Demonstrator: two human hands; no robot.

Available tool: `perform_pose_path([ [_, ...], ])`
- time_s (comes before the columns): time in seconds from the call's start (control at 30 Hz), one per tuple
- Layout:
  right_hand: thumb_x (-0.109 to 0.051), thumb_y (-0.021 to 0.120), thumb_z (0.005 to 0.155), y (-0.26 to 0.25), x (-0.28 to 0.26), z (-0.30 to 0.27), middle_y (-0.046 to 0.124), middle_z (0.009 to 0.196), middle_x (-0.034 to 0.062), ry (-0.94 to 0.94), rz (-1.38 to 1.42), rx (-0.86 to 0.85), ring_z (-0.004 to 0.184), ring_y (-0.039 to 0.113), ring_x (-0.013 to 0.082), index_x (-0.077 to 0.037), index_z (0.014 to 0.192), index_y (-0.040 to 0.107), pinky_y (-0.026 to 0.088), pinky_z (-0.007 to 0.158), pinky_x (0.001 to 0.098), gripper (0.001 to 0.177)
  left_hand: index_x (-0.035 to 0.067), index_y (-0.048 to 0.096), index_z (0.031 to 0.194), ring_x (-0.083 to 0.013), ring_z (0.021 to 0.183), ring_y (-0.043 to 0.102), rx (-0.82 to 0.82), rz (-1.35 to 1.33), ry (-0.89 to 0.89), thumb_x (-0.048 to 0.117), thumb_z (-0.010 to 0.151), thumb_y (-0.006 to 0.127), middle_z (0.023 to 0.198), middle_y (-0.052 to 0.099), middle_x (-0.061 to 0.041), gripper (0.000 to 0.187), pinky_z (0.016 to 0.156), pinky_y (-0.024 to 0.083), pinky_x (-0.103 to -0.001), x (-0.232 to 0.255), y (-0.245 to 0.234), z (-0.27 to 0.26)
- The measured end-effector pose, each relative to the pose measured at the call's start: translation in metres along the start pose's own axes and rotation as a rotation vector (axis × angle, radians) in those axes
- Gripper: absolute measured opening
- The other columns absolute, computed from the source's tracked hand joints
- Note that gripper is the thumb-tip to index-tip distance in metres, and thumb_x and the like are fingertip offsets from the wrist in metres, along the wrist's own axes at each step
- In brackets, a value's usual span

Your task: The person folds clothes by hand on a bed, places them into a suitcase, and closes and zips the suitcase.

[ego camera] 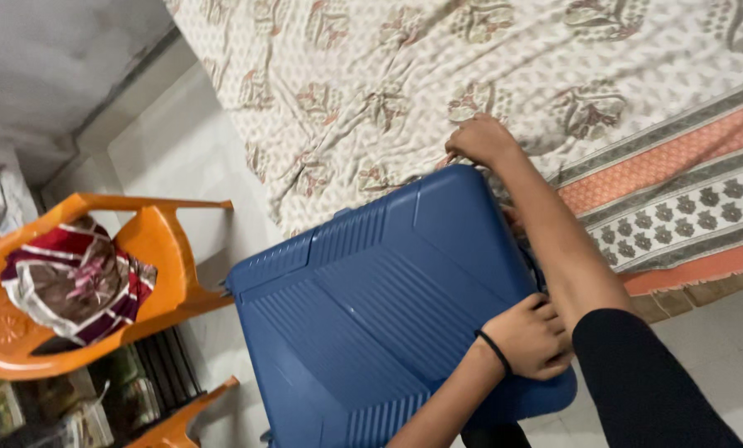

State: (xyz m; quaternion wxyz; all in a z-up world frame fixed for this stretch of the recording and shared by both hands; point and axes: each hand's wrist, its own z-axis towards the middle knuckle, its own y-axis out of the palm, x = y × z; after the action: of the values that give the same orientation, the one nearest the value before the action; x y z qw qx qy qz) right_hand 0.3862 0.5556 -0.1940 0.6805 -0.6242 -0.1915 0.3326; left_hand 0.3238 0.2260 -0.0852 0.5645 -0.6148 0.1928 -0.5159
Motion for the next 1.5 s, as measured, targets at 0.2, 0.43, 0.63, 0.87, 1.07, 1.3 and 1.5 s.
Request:
perform_pose_path([
  [0.2, -0.035, 0.072, 0.086, -0.003, -0.01, -0.002, 0.074, 0.101, 0.0131, 0.322, 0.243, -0.12, 0.102, 0.068, 0.0317, -0.018, 0.106, 0.079, 0.054, 0.086, 0.0451, 0.027, 0.013, 0.073, 0.089, -0.0283, 0.106, 0.064, 0.083, -0.019, -0.001, 0.04, 0.081, 0.062, 0.099, 0.073, -0.008, 0.03, 0.111, 0.043, -0.043, -0.004, 0.009, -0.002],
  [0.43, -0.044, 0.049, 0.11, 0.033, -0.033, -0.083, 0.073, 0.122, 0.008, 0.504, 1.298, 0.346, 0.113, 0.064, 0.0164, -0.004, 0.128, 0.068, 0.048, 0.101, 0.0306, 0.048, 0.01, 0.073, 0.105, -0.0269, 0.125, 0.06, 0.052, 0.118, -0.166, 0.038, 0.095, 0.058, 0.114, 0.073, -0.006, 0.033, 0.125, 0.038, -0.043, 0.021, 0.005, -0.021],
  [0.63, -0.04, 0.057, 0.103, -0.034, -0.147, -0.189, 0.068, 0.125, 0.0118, 0.794, 1.015, 0.419, 0.117, 0.064, 0.0234, -0.004, 0.141, 0.058, 0.048, 0.101, 0.0359, 0.052, 0.002, 0.067, 0.124, -0.0326, 0.135, 0.057, 0.421, -0.381, -0.351, 0.019, 0.097, 0.062, 0.139, 0.066, -0.016, 0.033, 0.116, 0.042, -0.044, 0.055, -0.037, -0.106],
  [0.87, -0.045, 0.058, 0.102, -0.112, -0.344, -0.241, 0.067, 0.099, 0.0081, 0.735, 1.034, 0.612, 0.094, 0.064, 0.0189, -0.003, 0.101, 0.071, 0.051, 0.086, 0.0316, 0.044, 0.01, 0.066, 0.085, -0.0097, 0.064, 0.056, 0.84, -0.996, -1.151, 0.05, 0.101, 0.053, 0.072, 0.063, 0.001, 0.045, 0.055, 0.043, -0.028, 0.011, -0.059, -0.268],
  [1.07, -0.08, 0.023, 0.097, -0.111, -0.408, -0.191, 0.043, 0.052, -0.0026, 0.866, 1.522, 0.195, 0.045, 0.037, 0.0073, -0.015, 0.059, 0.043, 0.028, 0.044, 0.0244, 0.078, 0.012, 0.041, 0.049, -0.0164, 0.044, 0.038, 0.823, -0.76, -1.218, 0.077, 0.099, 0.018, 0.047, 0.039, -0.004, 0.085, 0.047, 0.031, -0.035, -0.023, -0.102, -0.293],
  [1.3, -0.088, 0.021, 0.091, -0.09, -0.415, -0.167, 0.031, 0.045, -0.0038, 0.975, 1.29, 0.053, 0.04, 0.031, 0.0091, -0.015, 0.05, 0.031, 0.025, 0.042, 0.0275, 0.085, 0.004, 0.053, 0.05, -0.0353, 0.057, 0.057, 0.582, -0.638, -1.388, 0.081, 0.093, 0.002, 0.053, 0.056, -0.016, 0.102, 0.068, 0.046, -0.049, -0.031, -0.093, -0.292],
  [1.5, -0.087, 0.014, 0.088, -0.073, -0.409, -0.172, 0.035, 0.042, -0.0019, 0.965, 1.079, -0.054, 0.036, 0.033, 0.0117, -0.015, 0.046, 0.037, 0.029, 0.04, 0.0287, 0.087, -0.005, 0.072, 0.092, -0.0493, 0.107, 0.063, 0.576, -0.567, -1.544, 0.088, 0.093, 0.006, 0.103, 0.068, -0.036, 0.114, 0.099, 0.044, -0.056, -0.027, -0.072, -0.303],
])
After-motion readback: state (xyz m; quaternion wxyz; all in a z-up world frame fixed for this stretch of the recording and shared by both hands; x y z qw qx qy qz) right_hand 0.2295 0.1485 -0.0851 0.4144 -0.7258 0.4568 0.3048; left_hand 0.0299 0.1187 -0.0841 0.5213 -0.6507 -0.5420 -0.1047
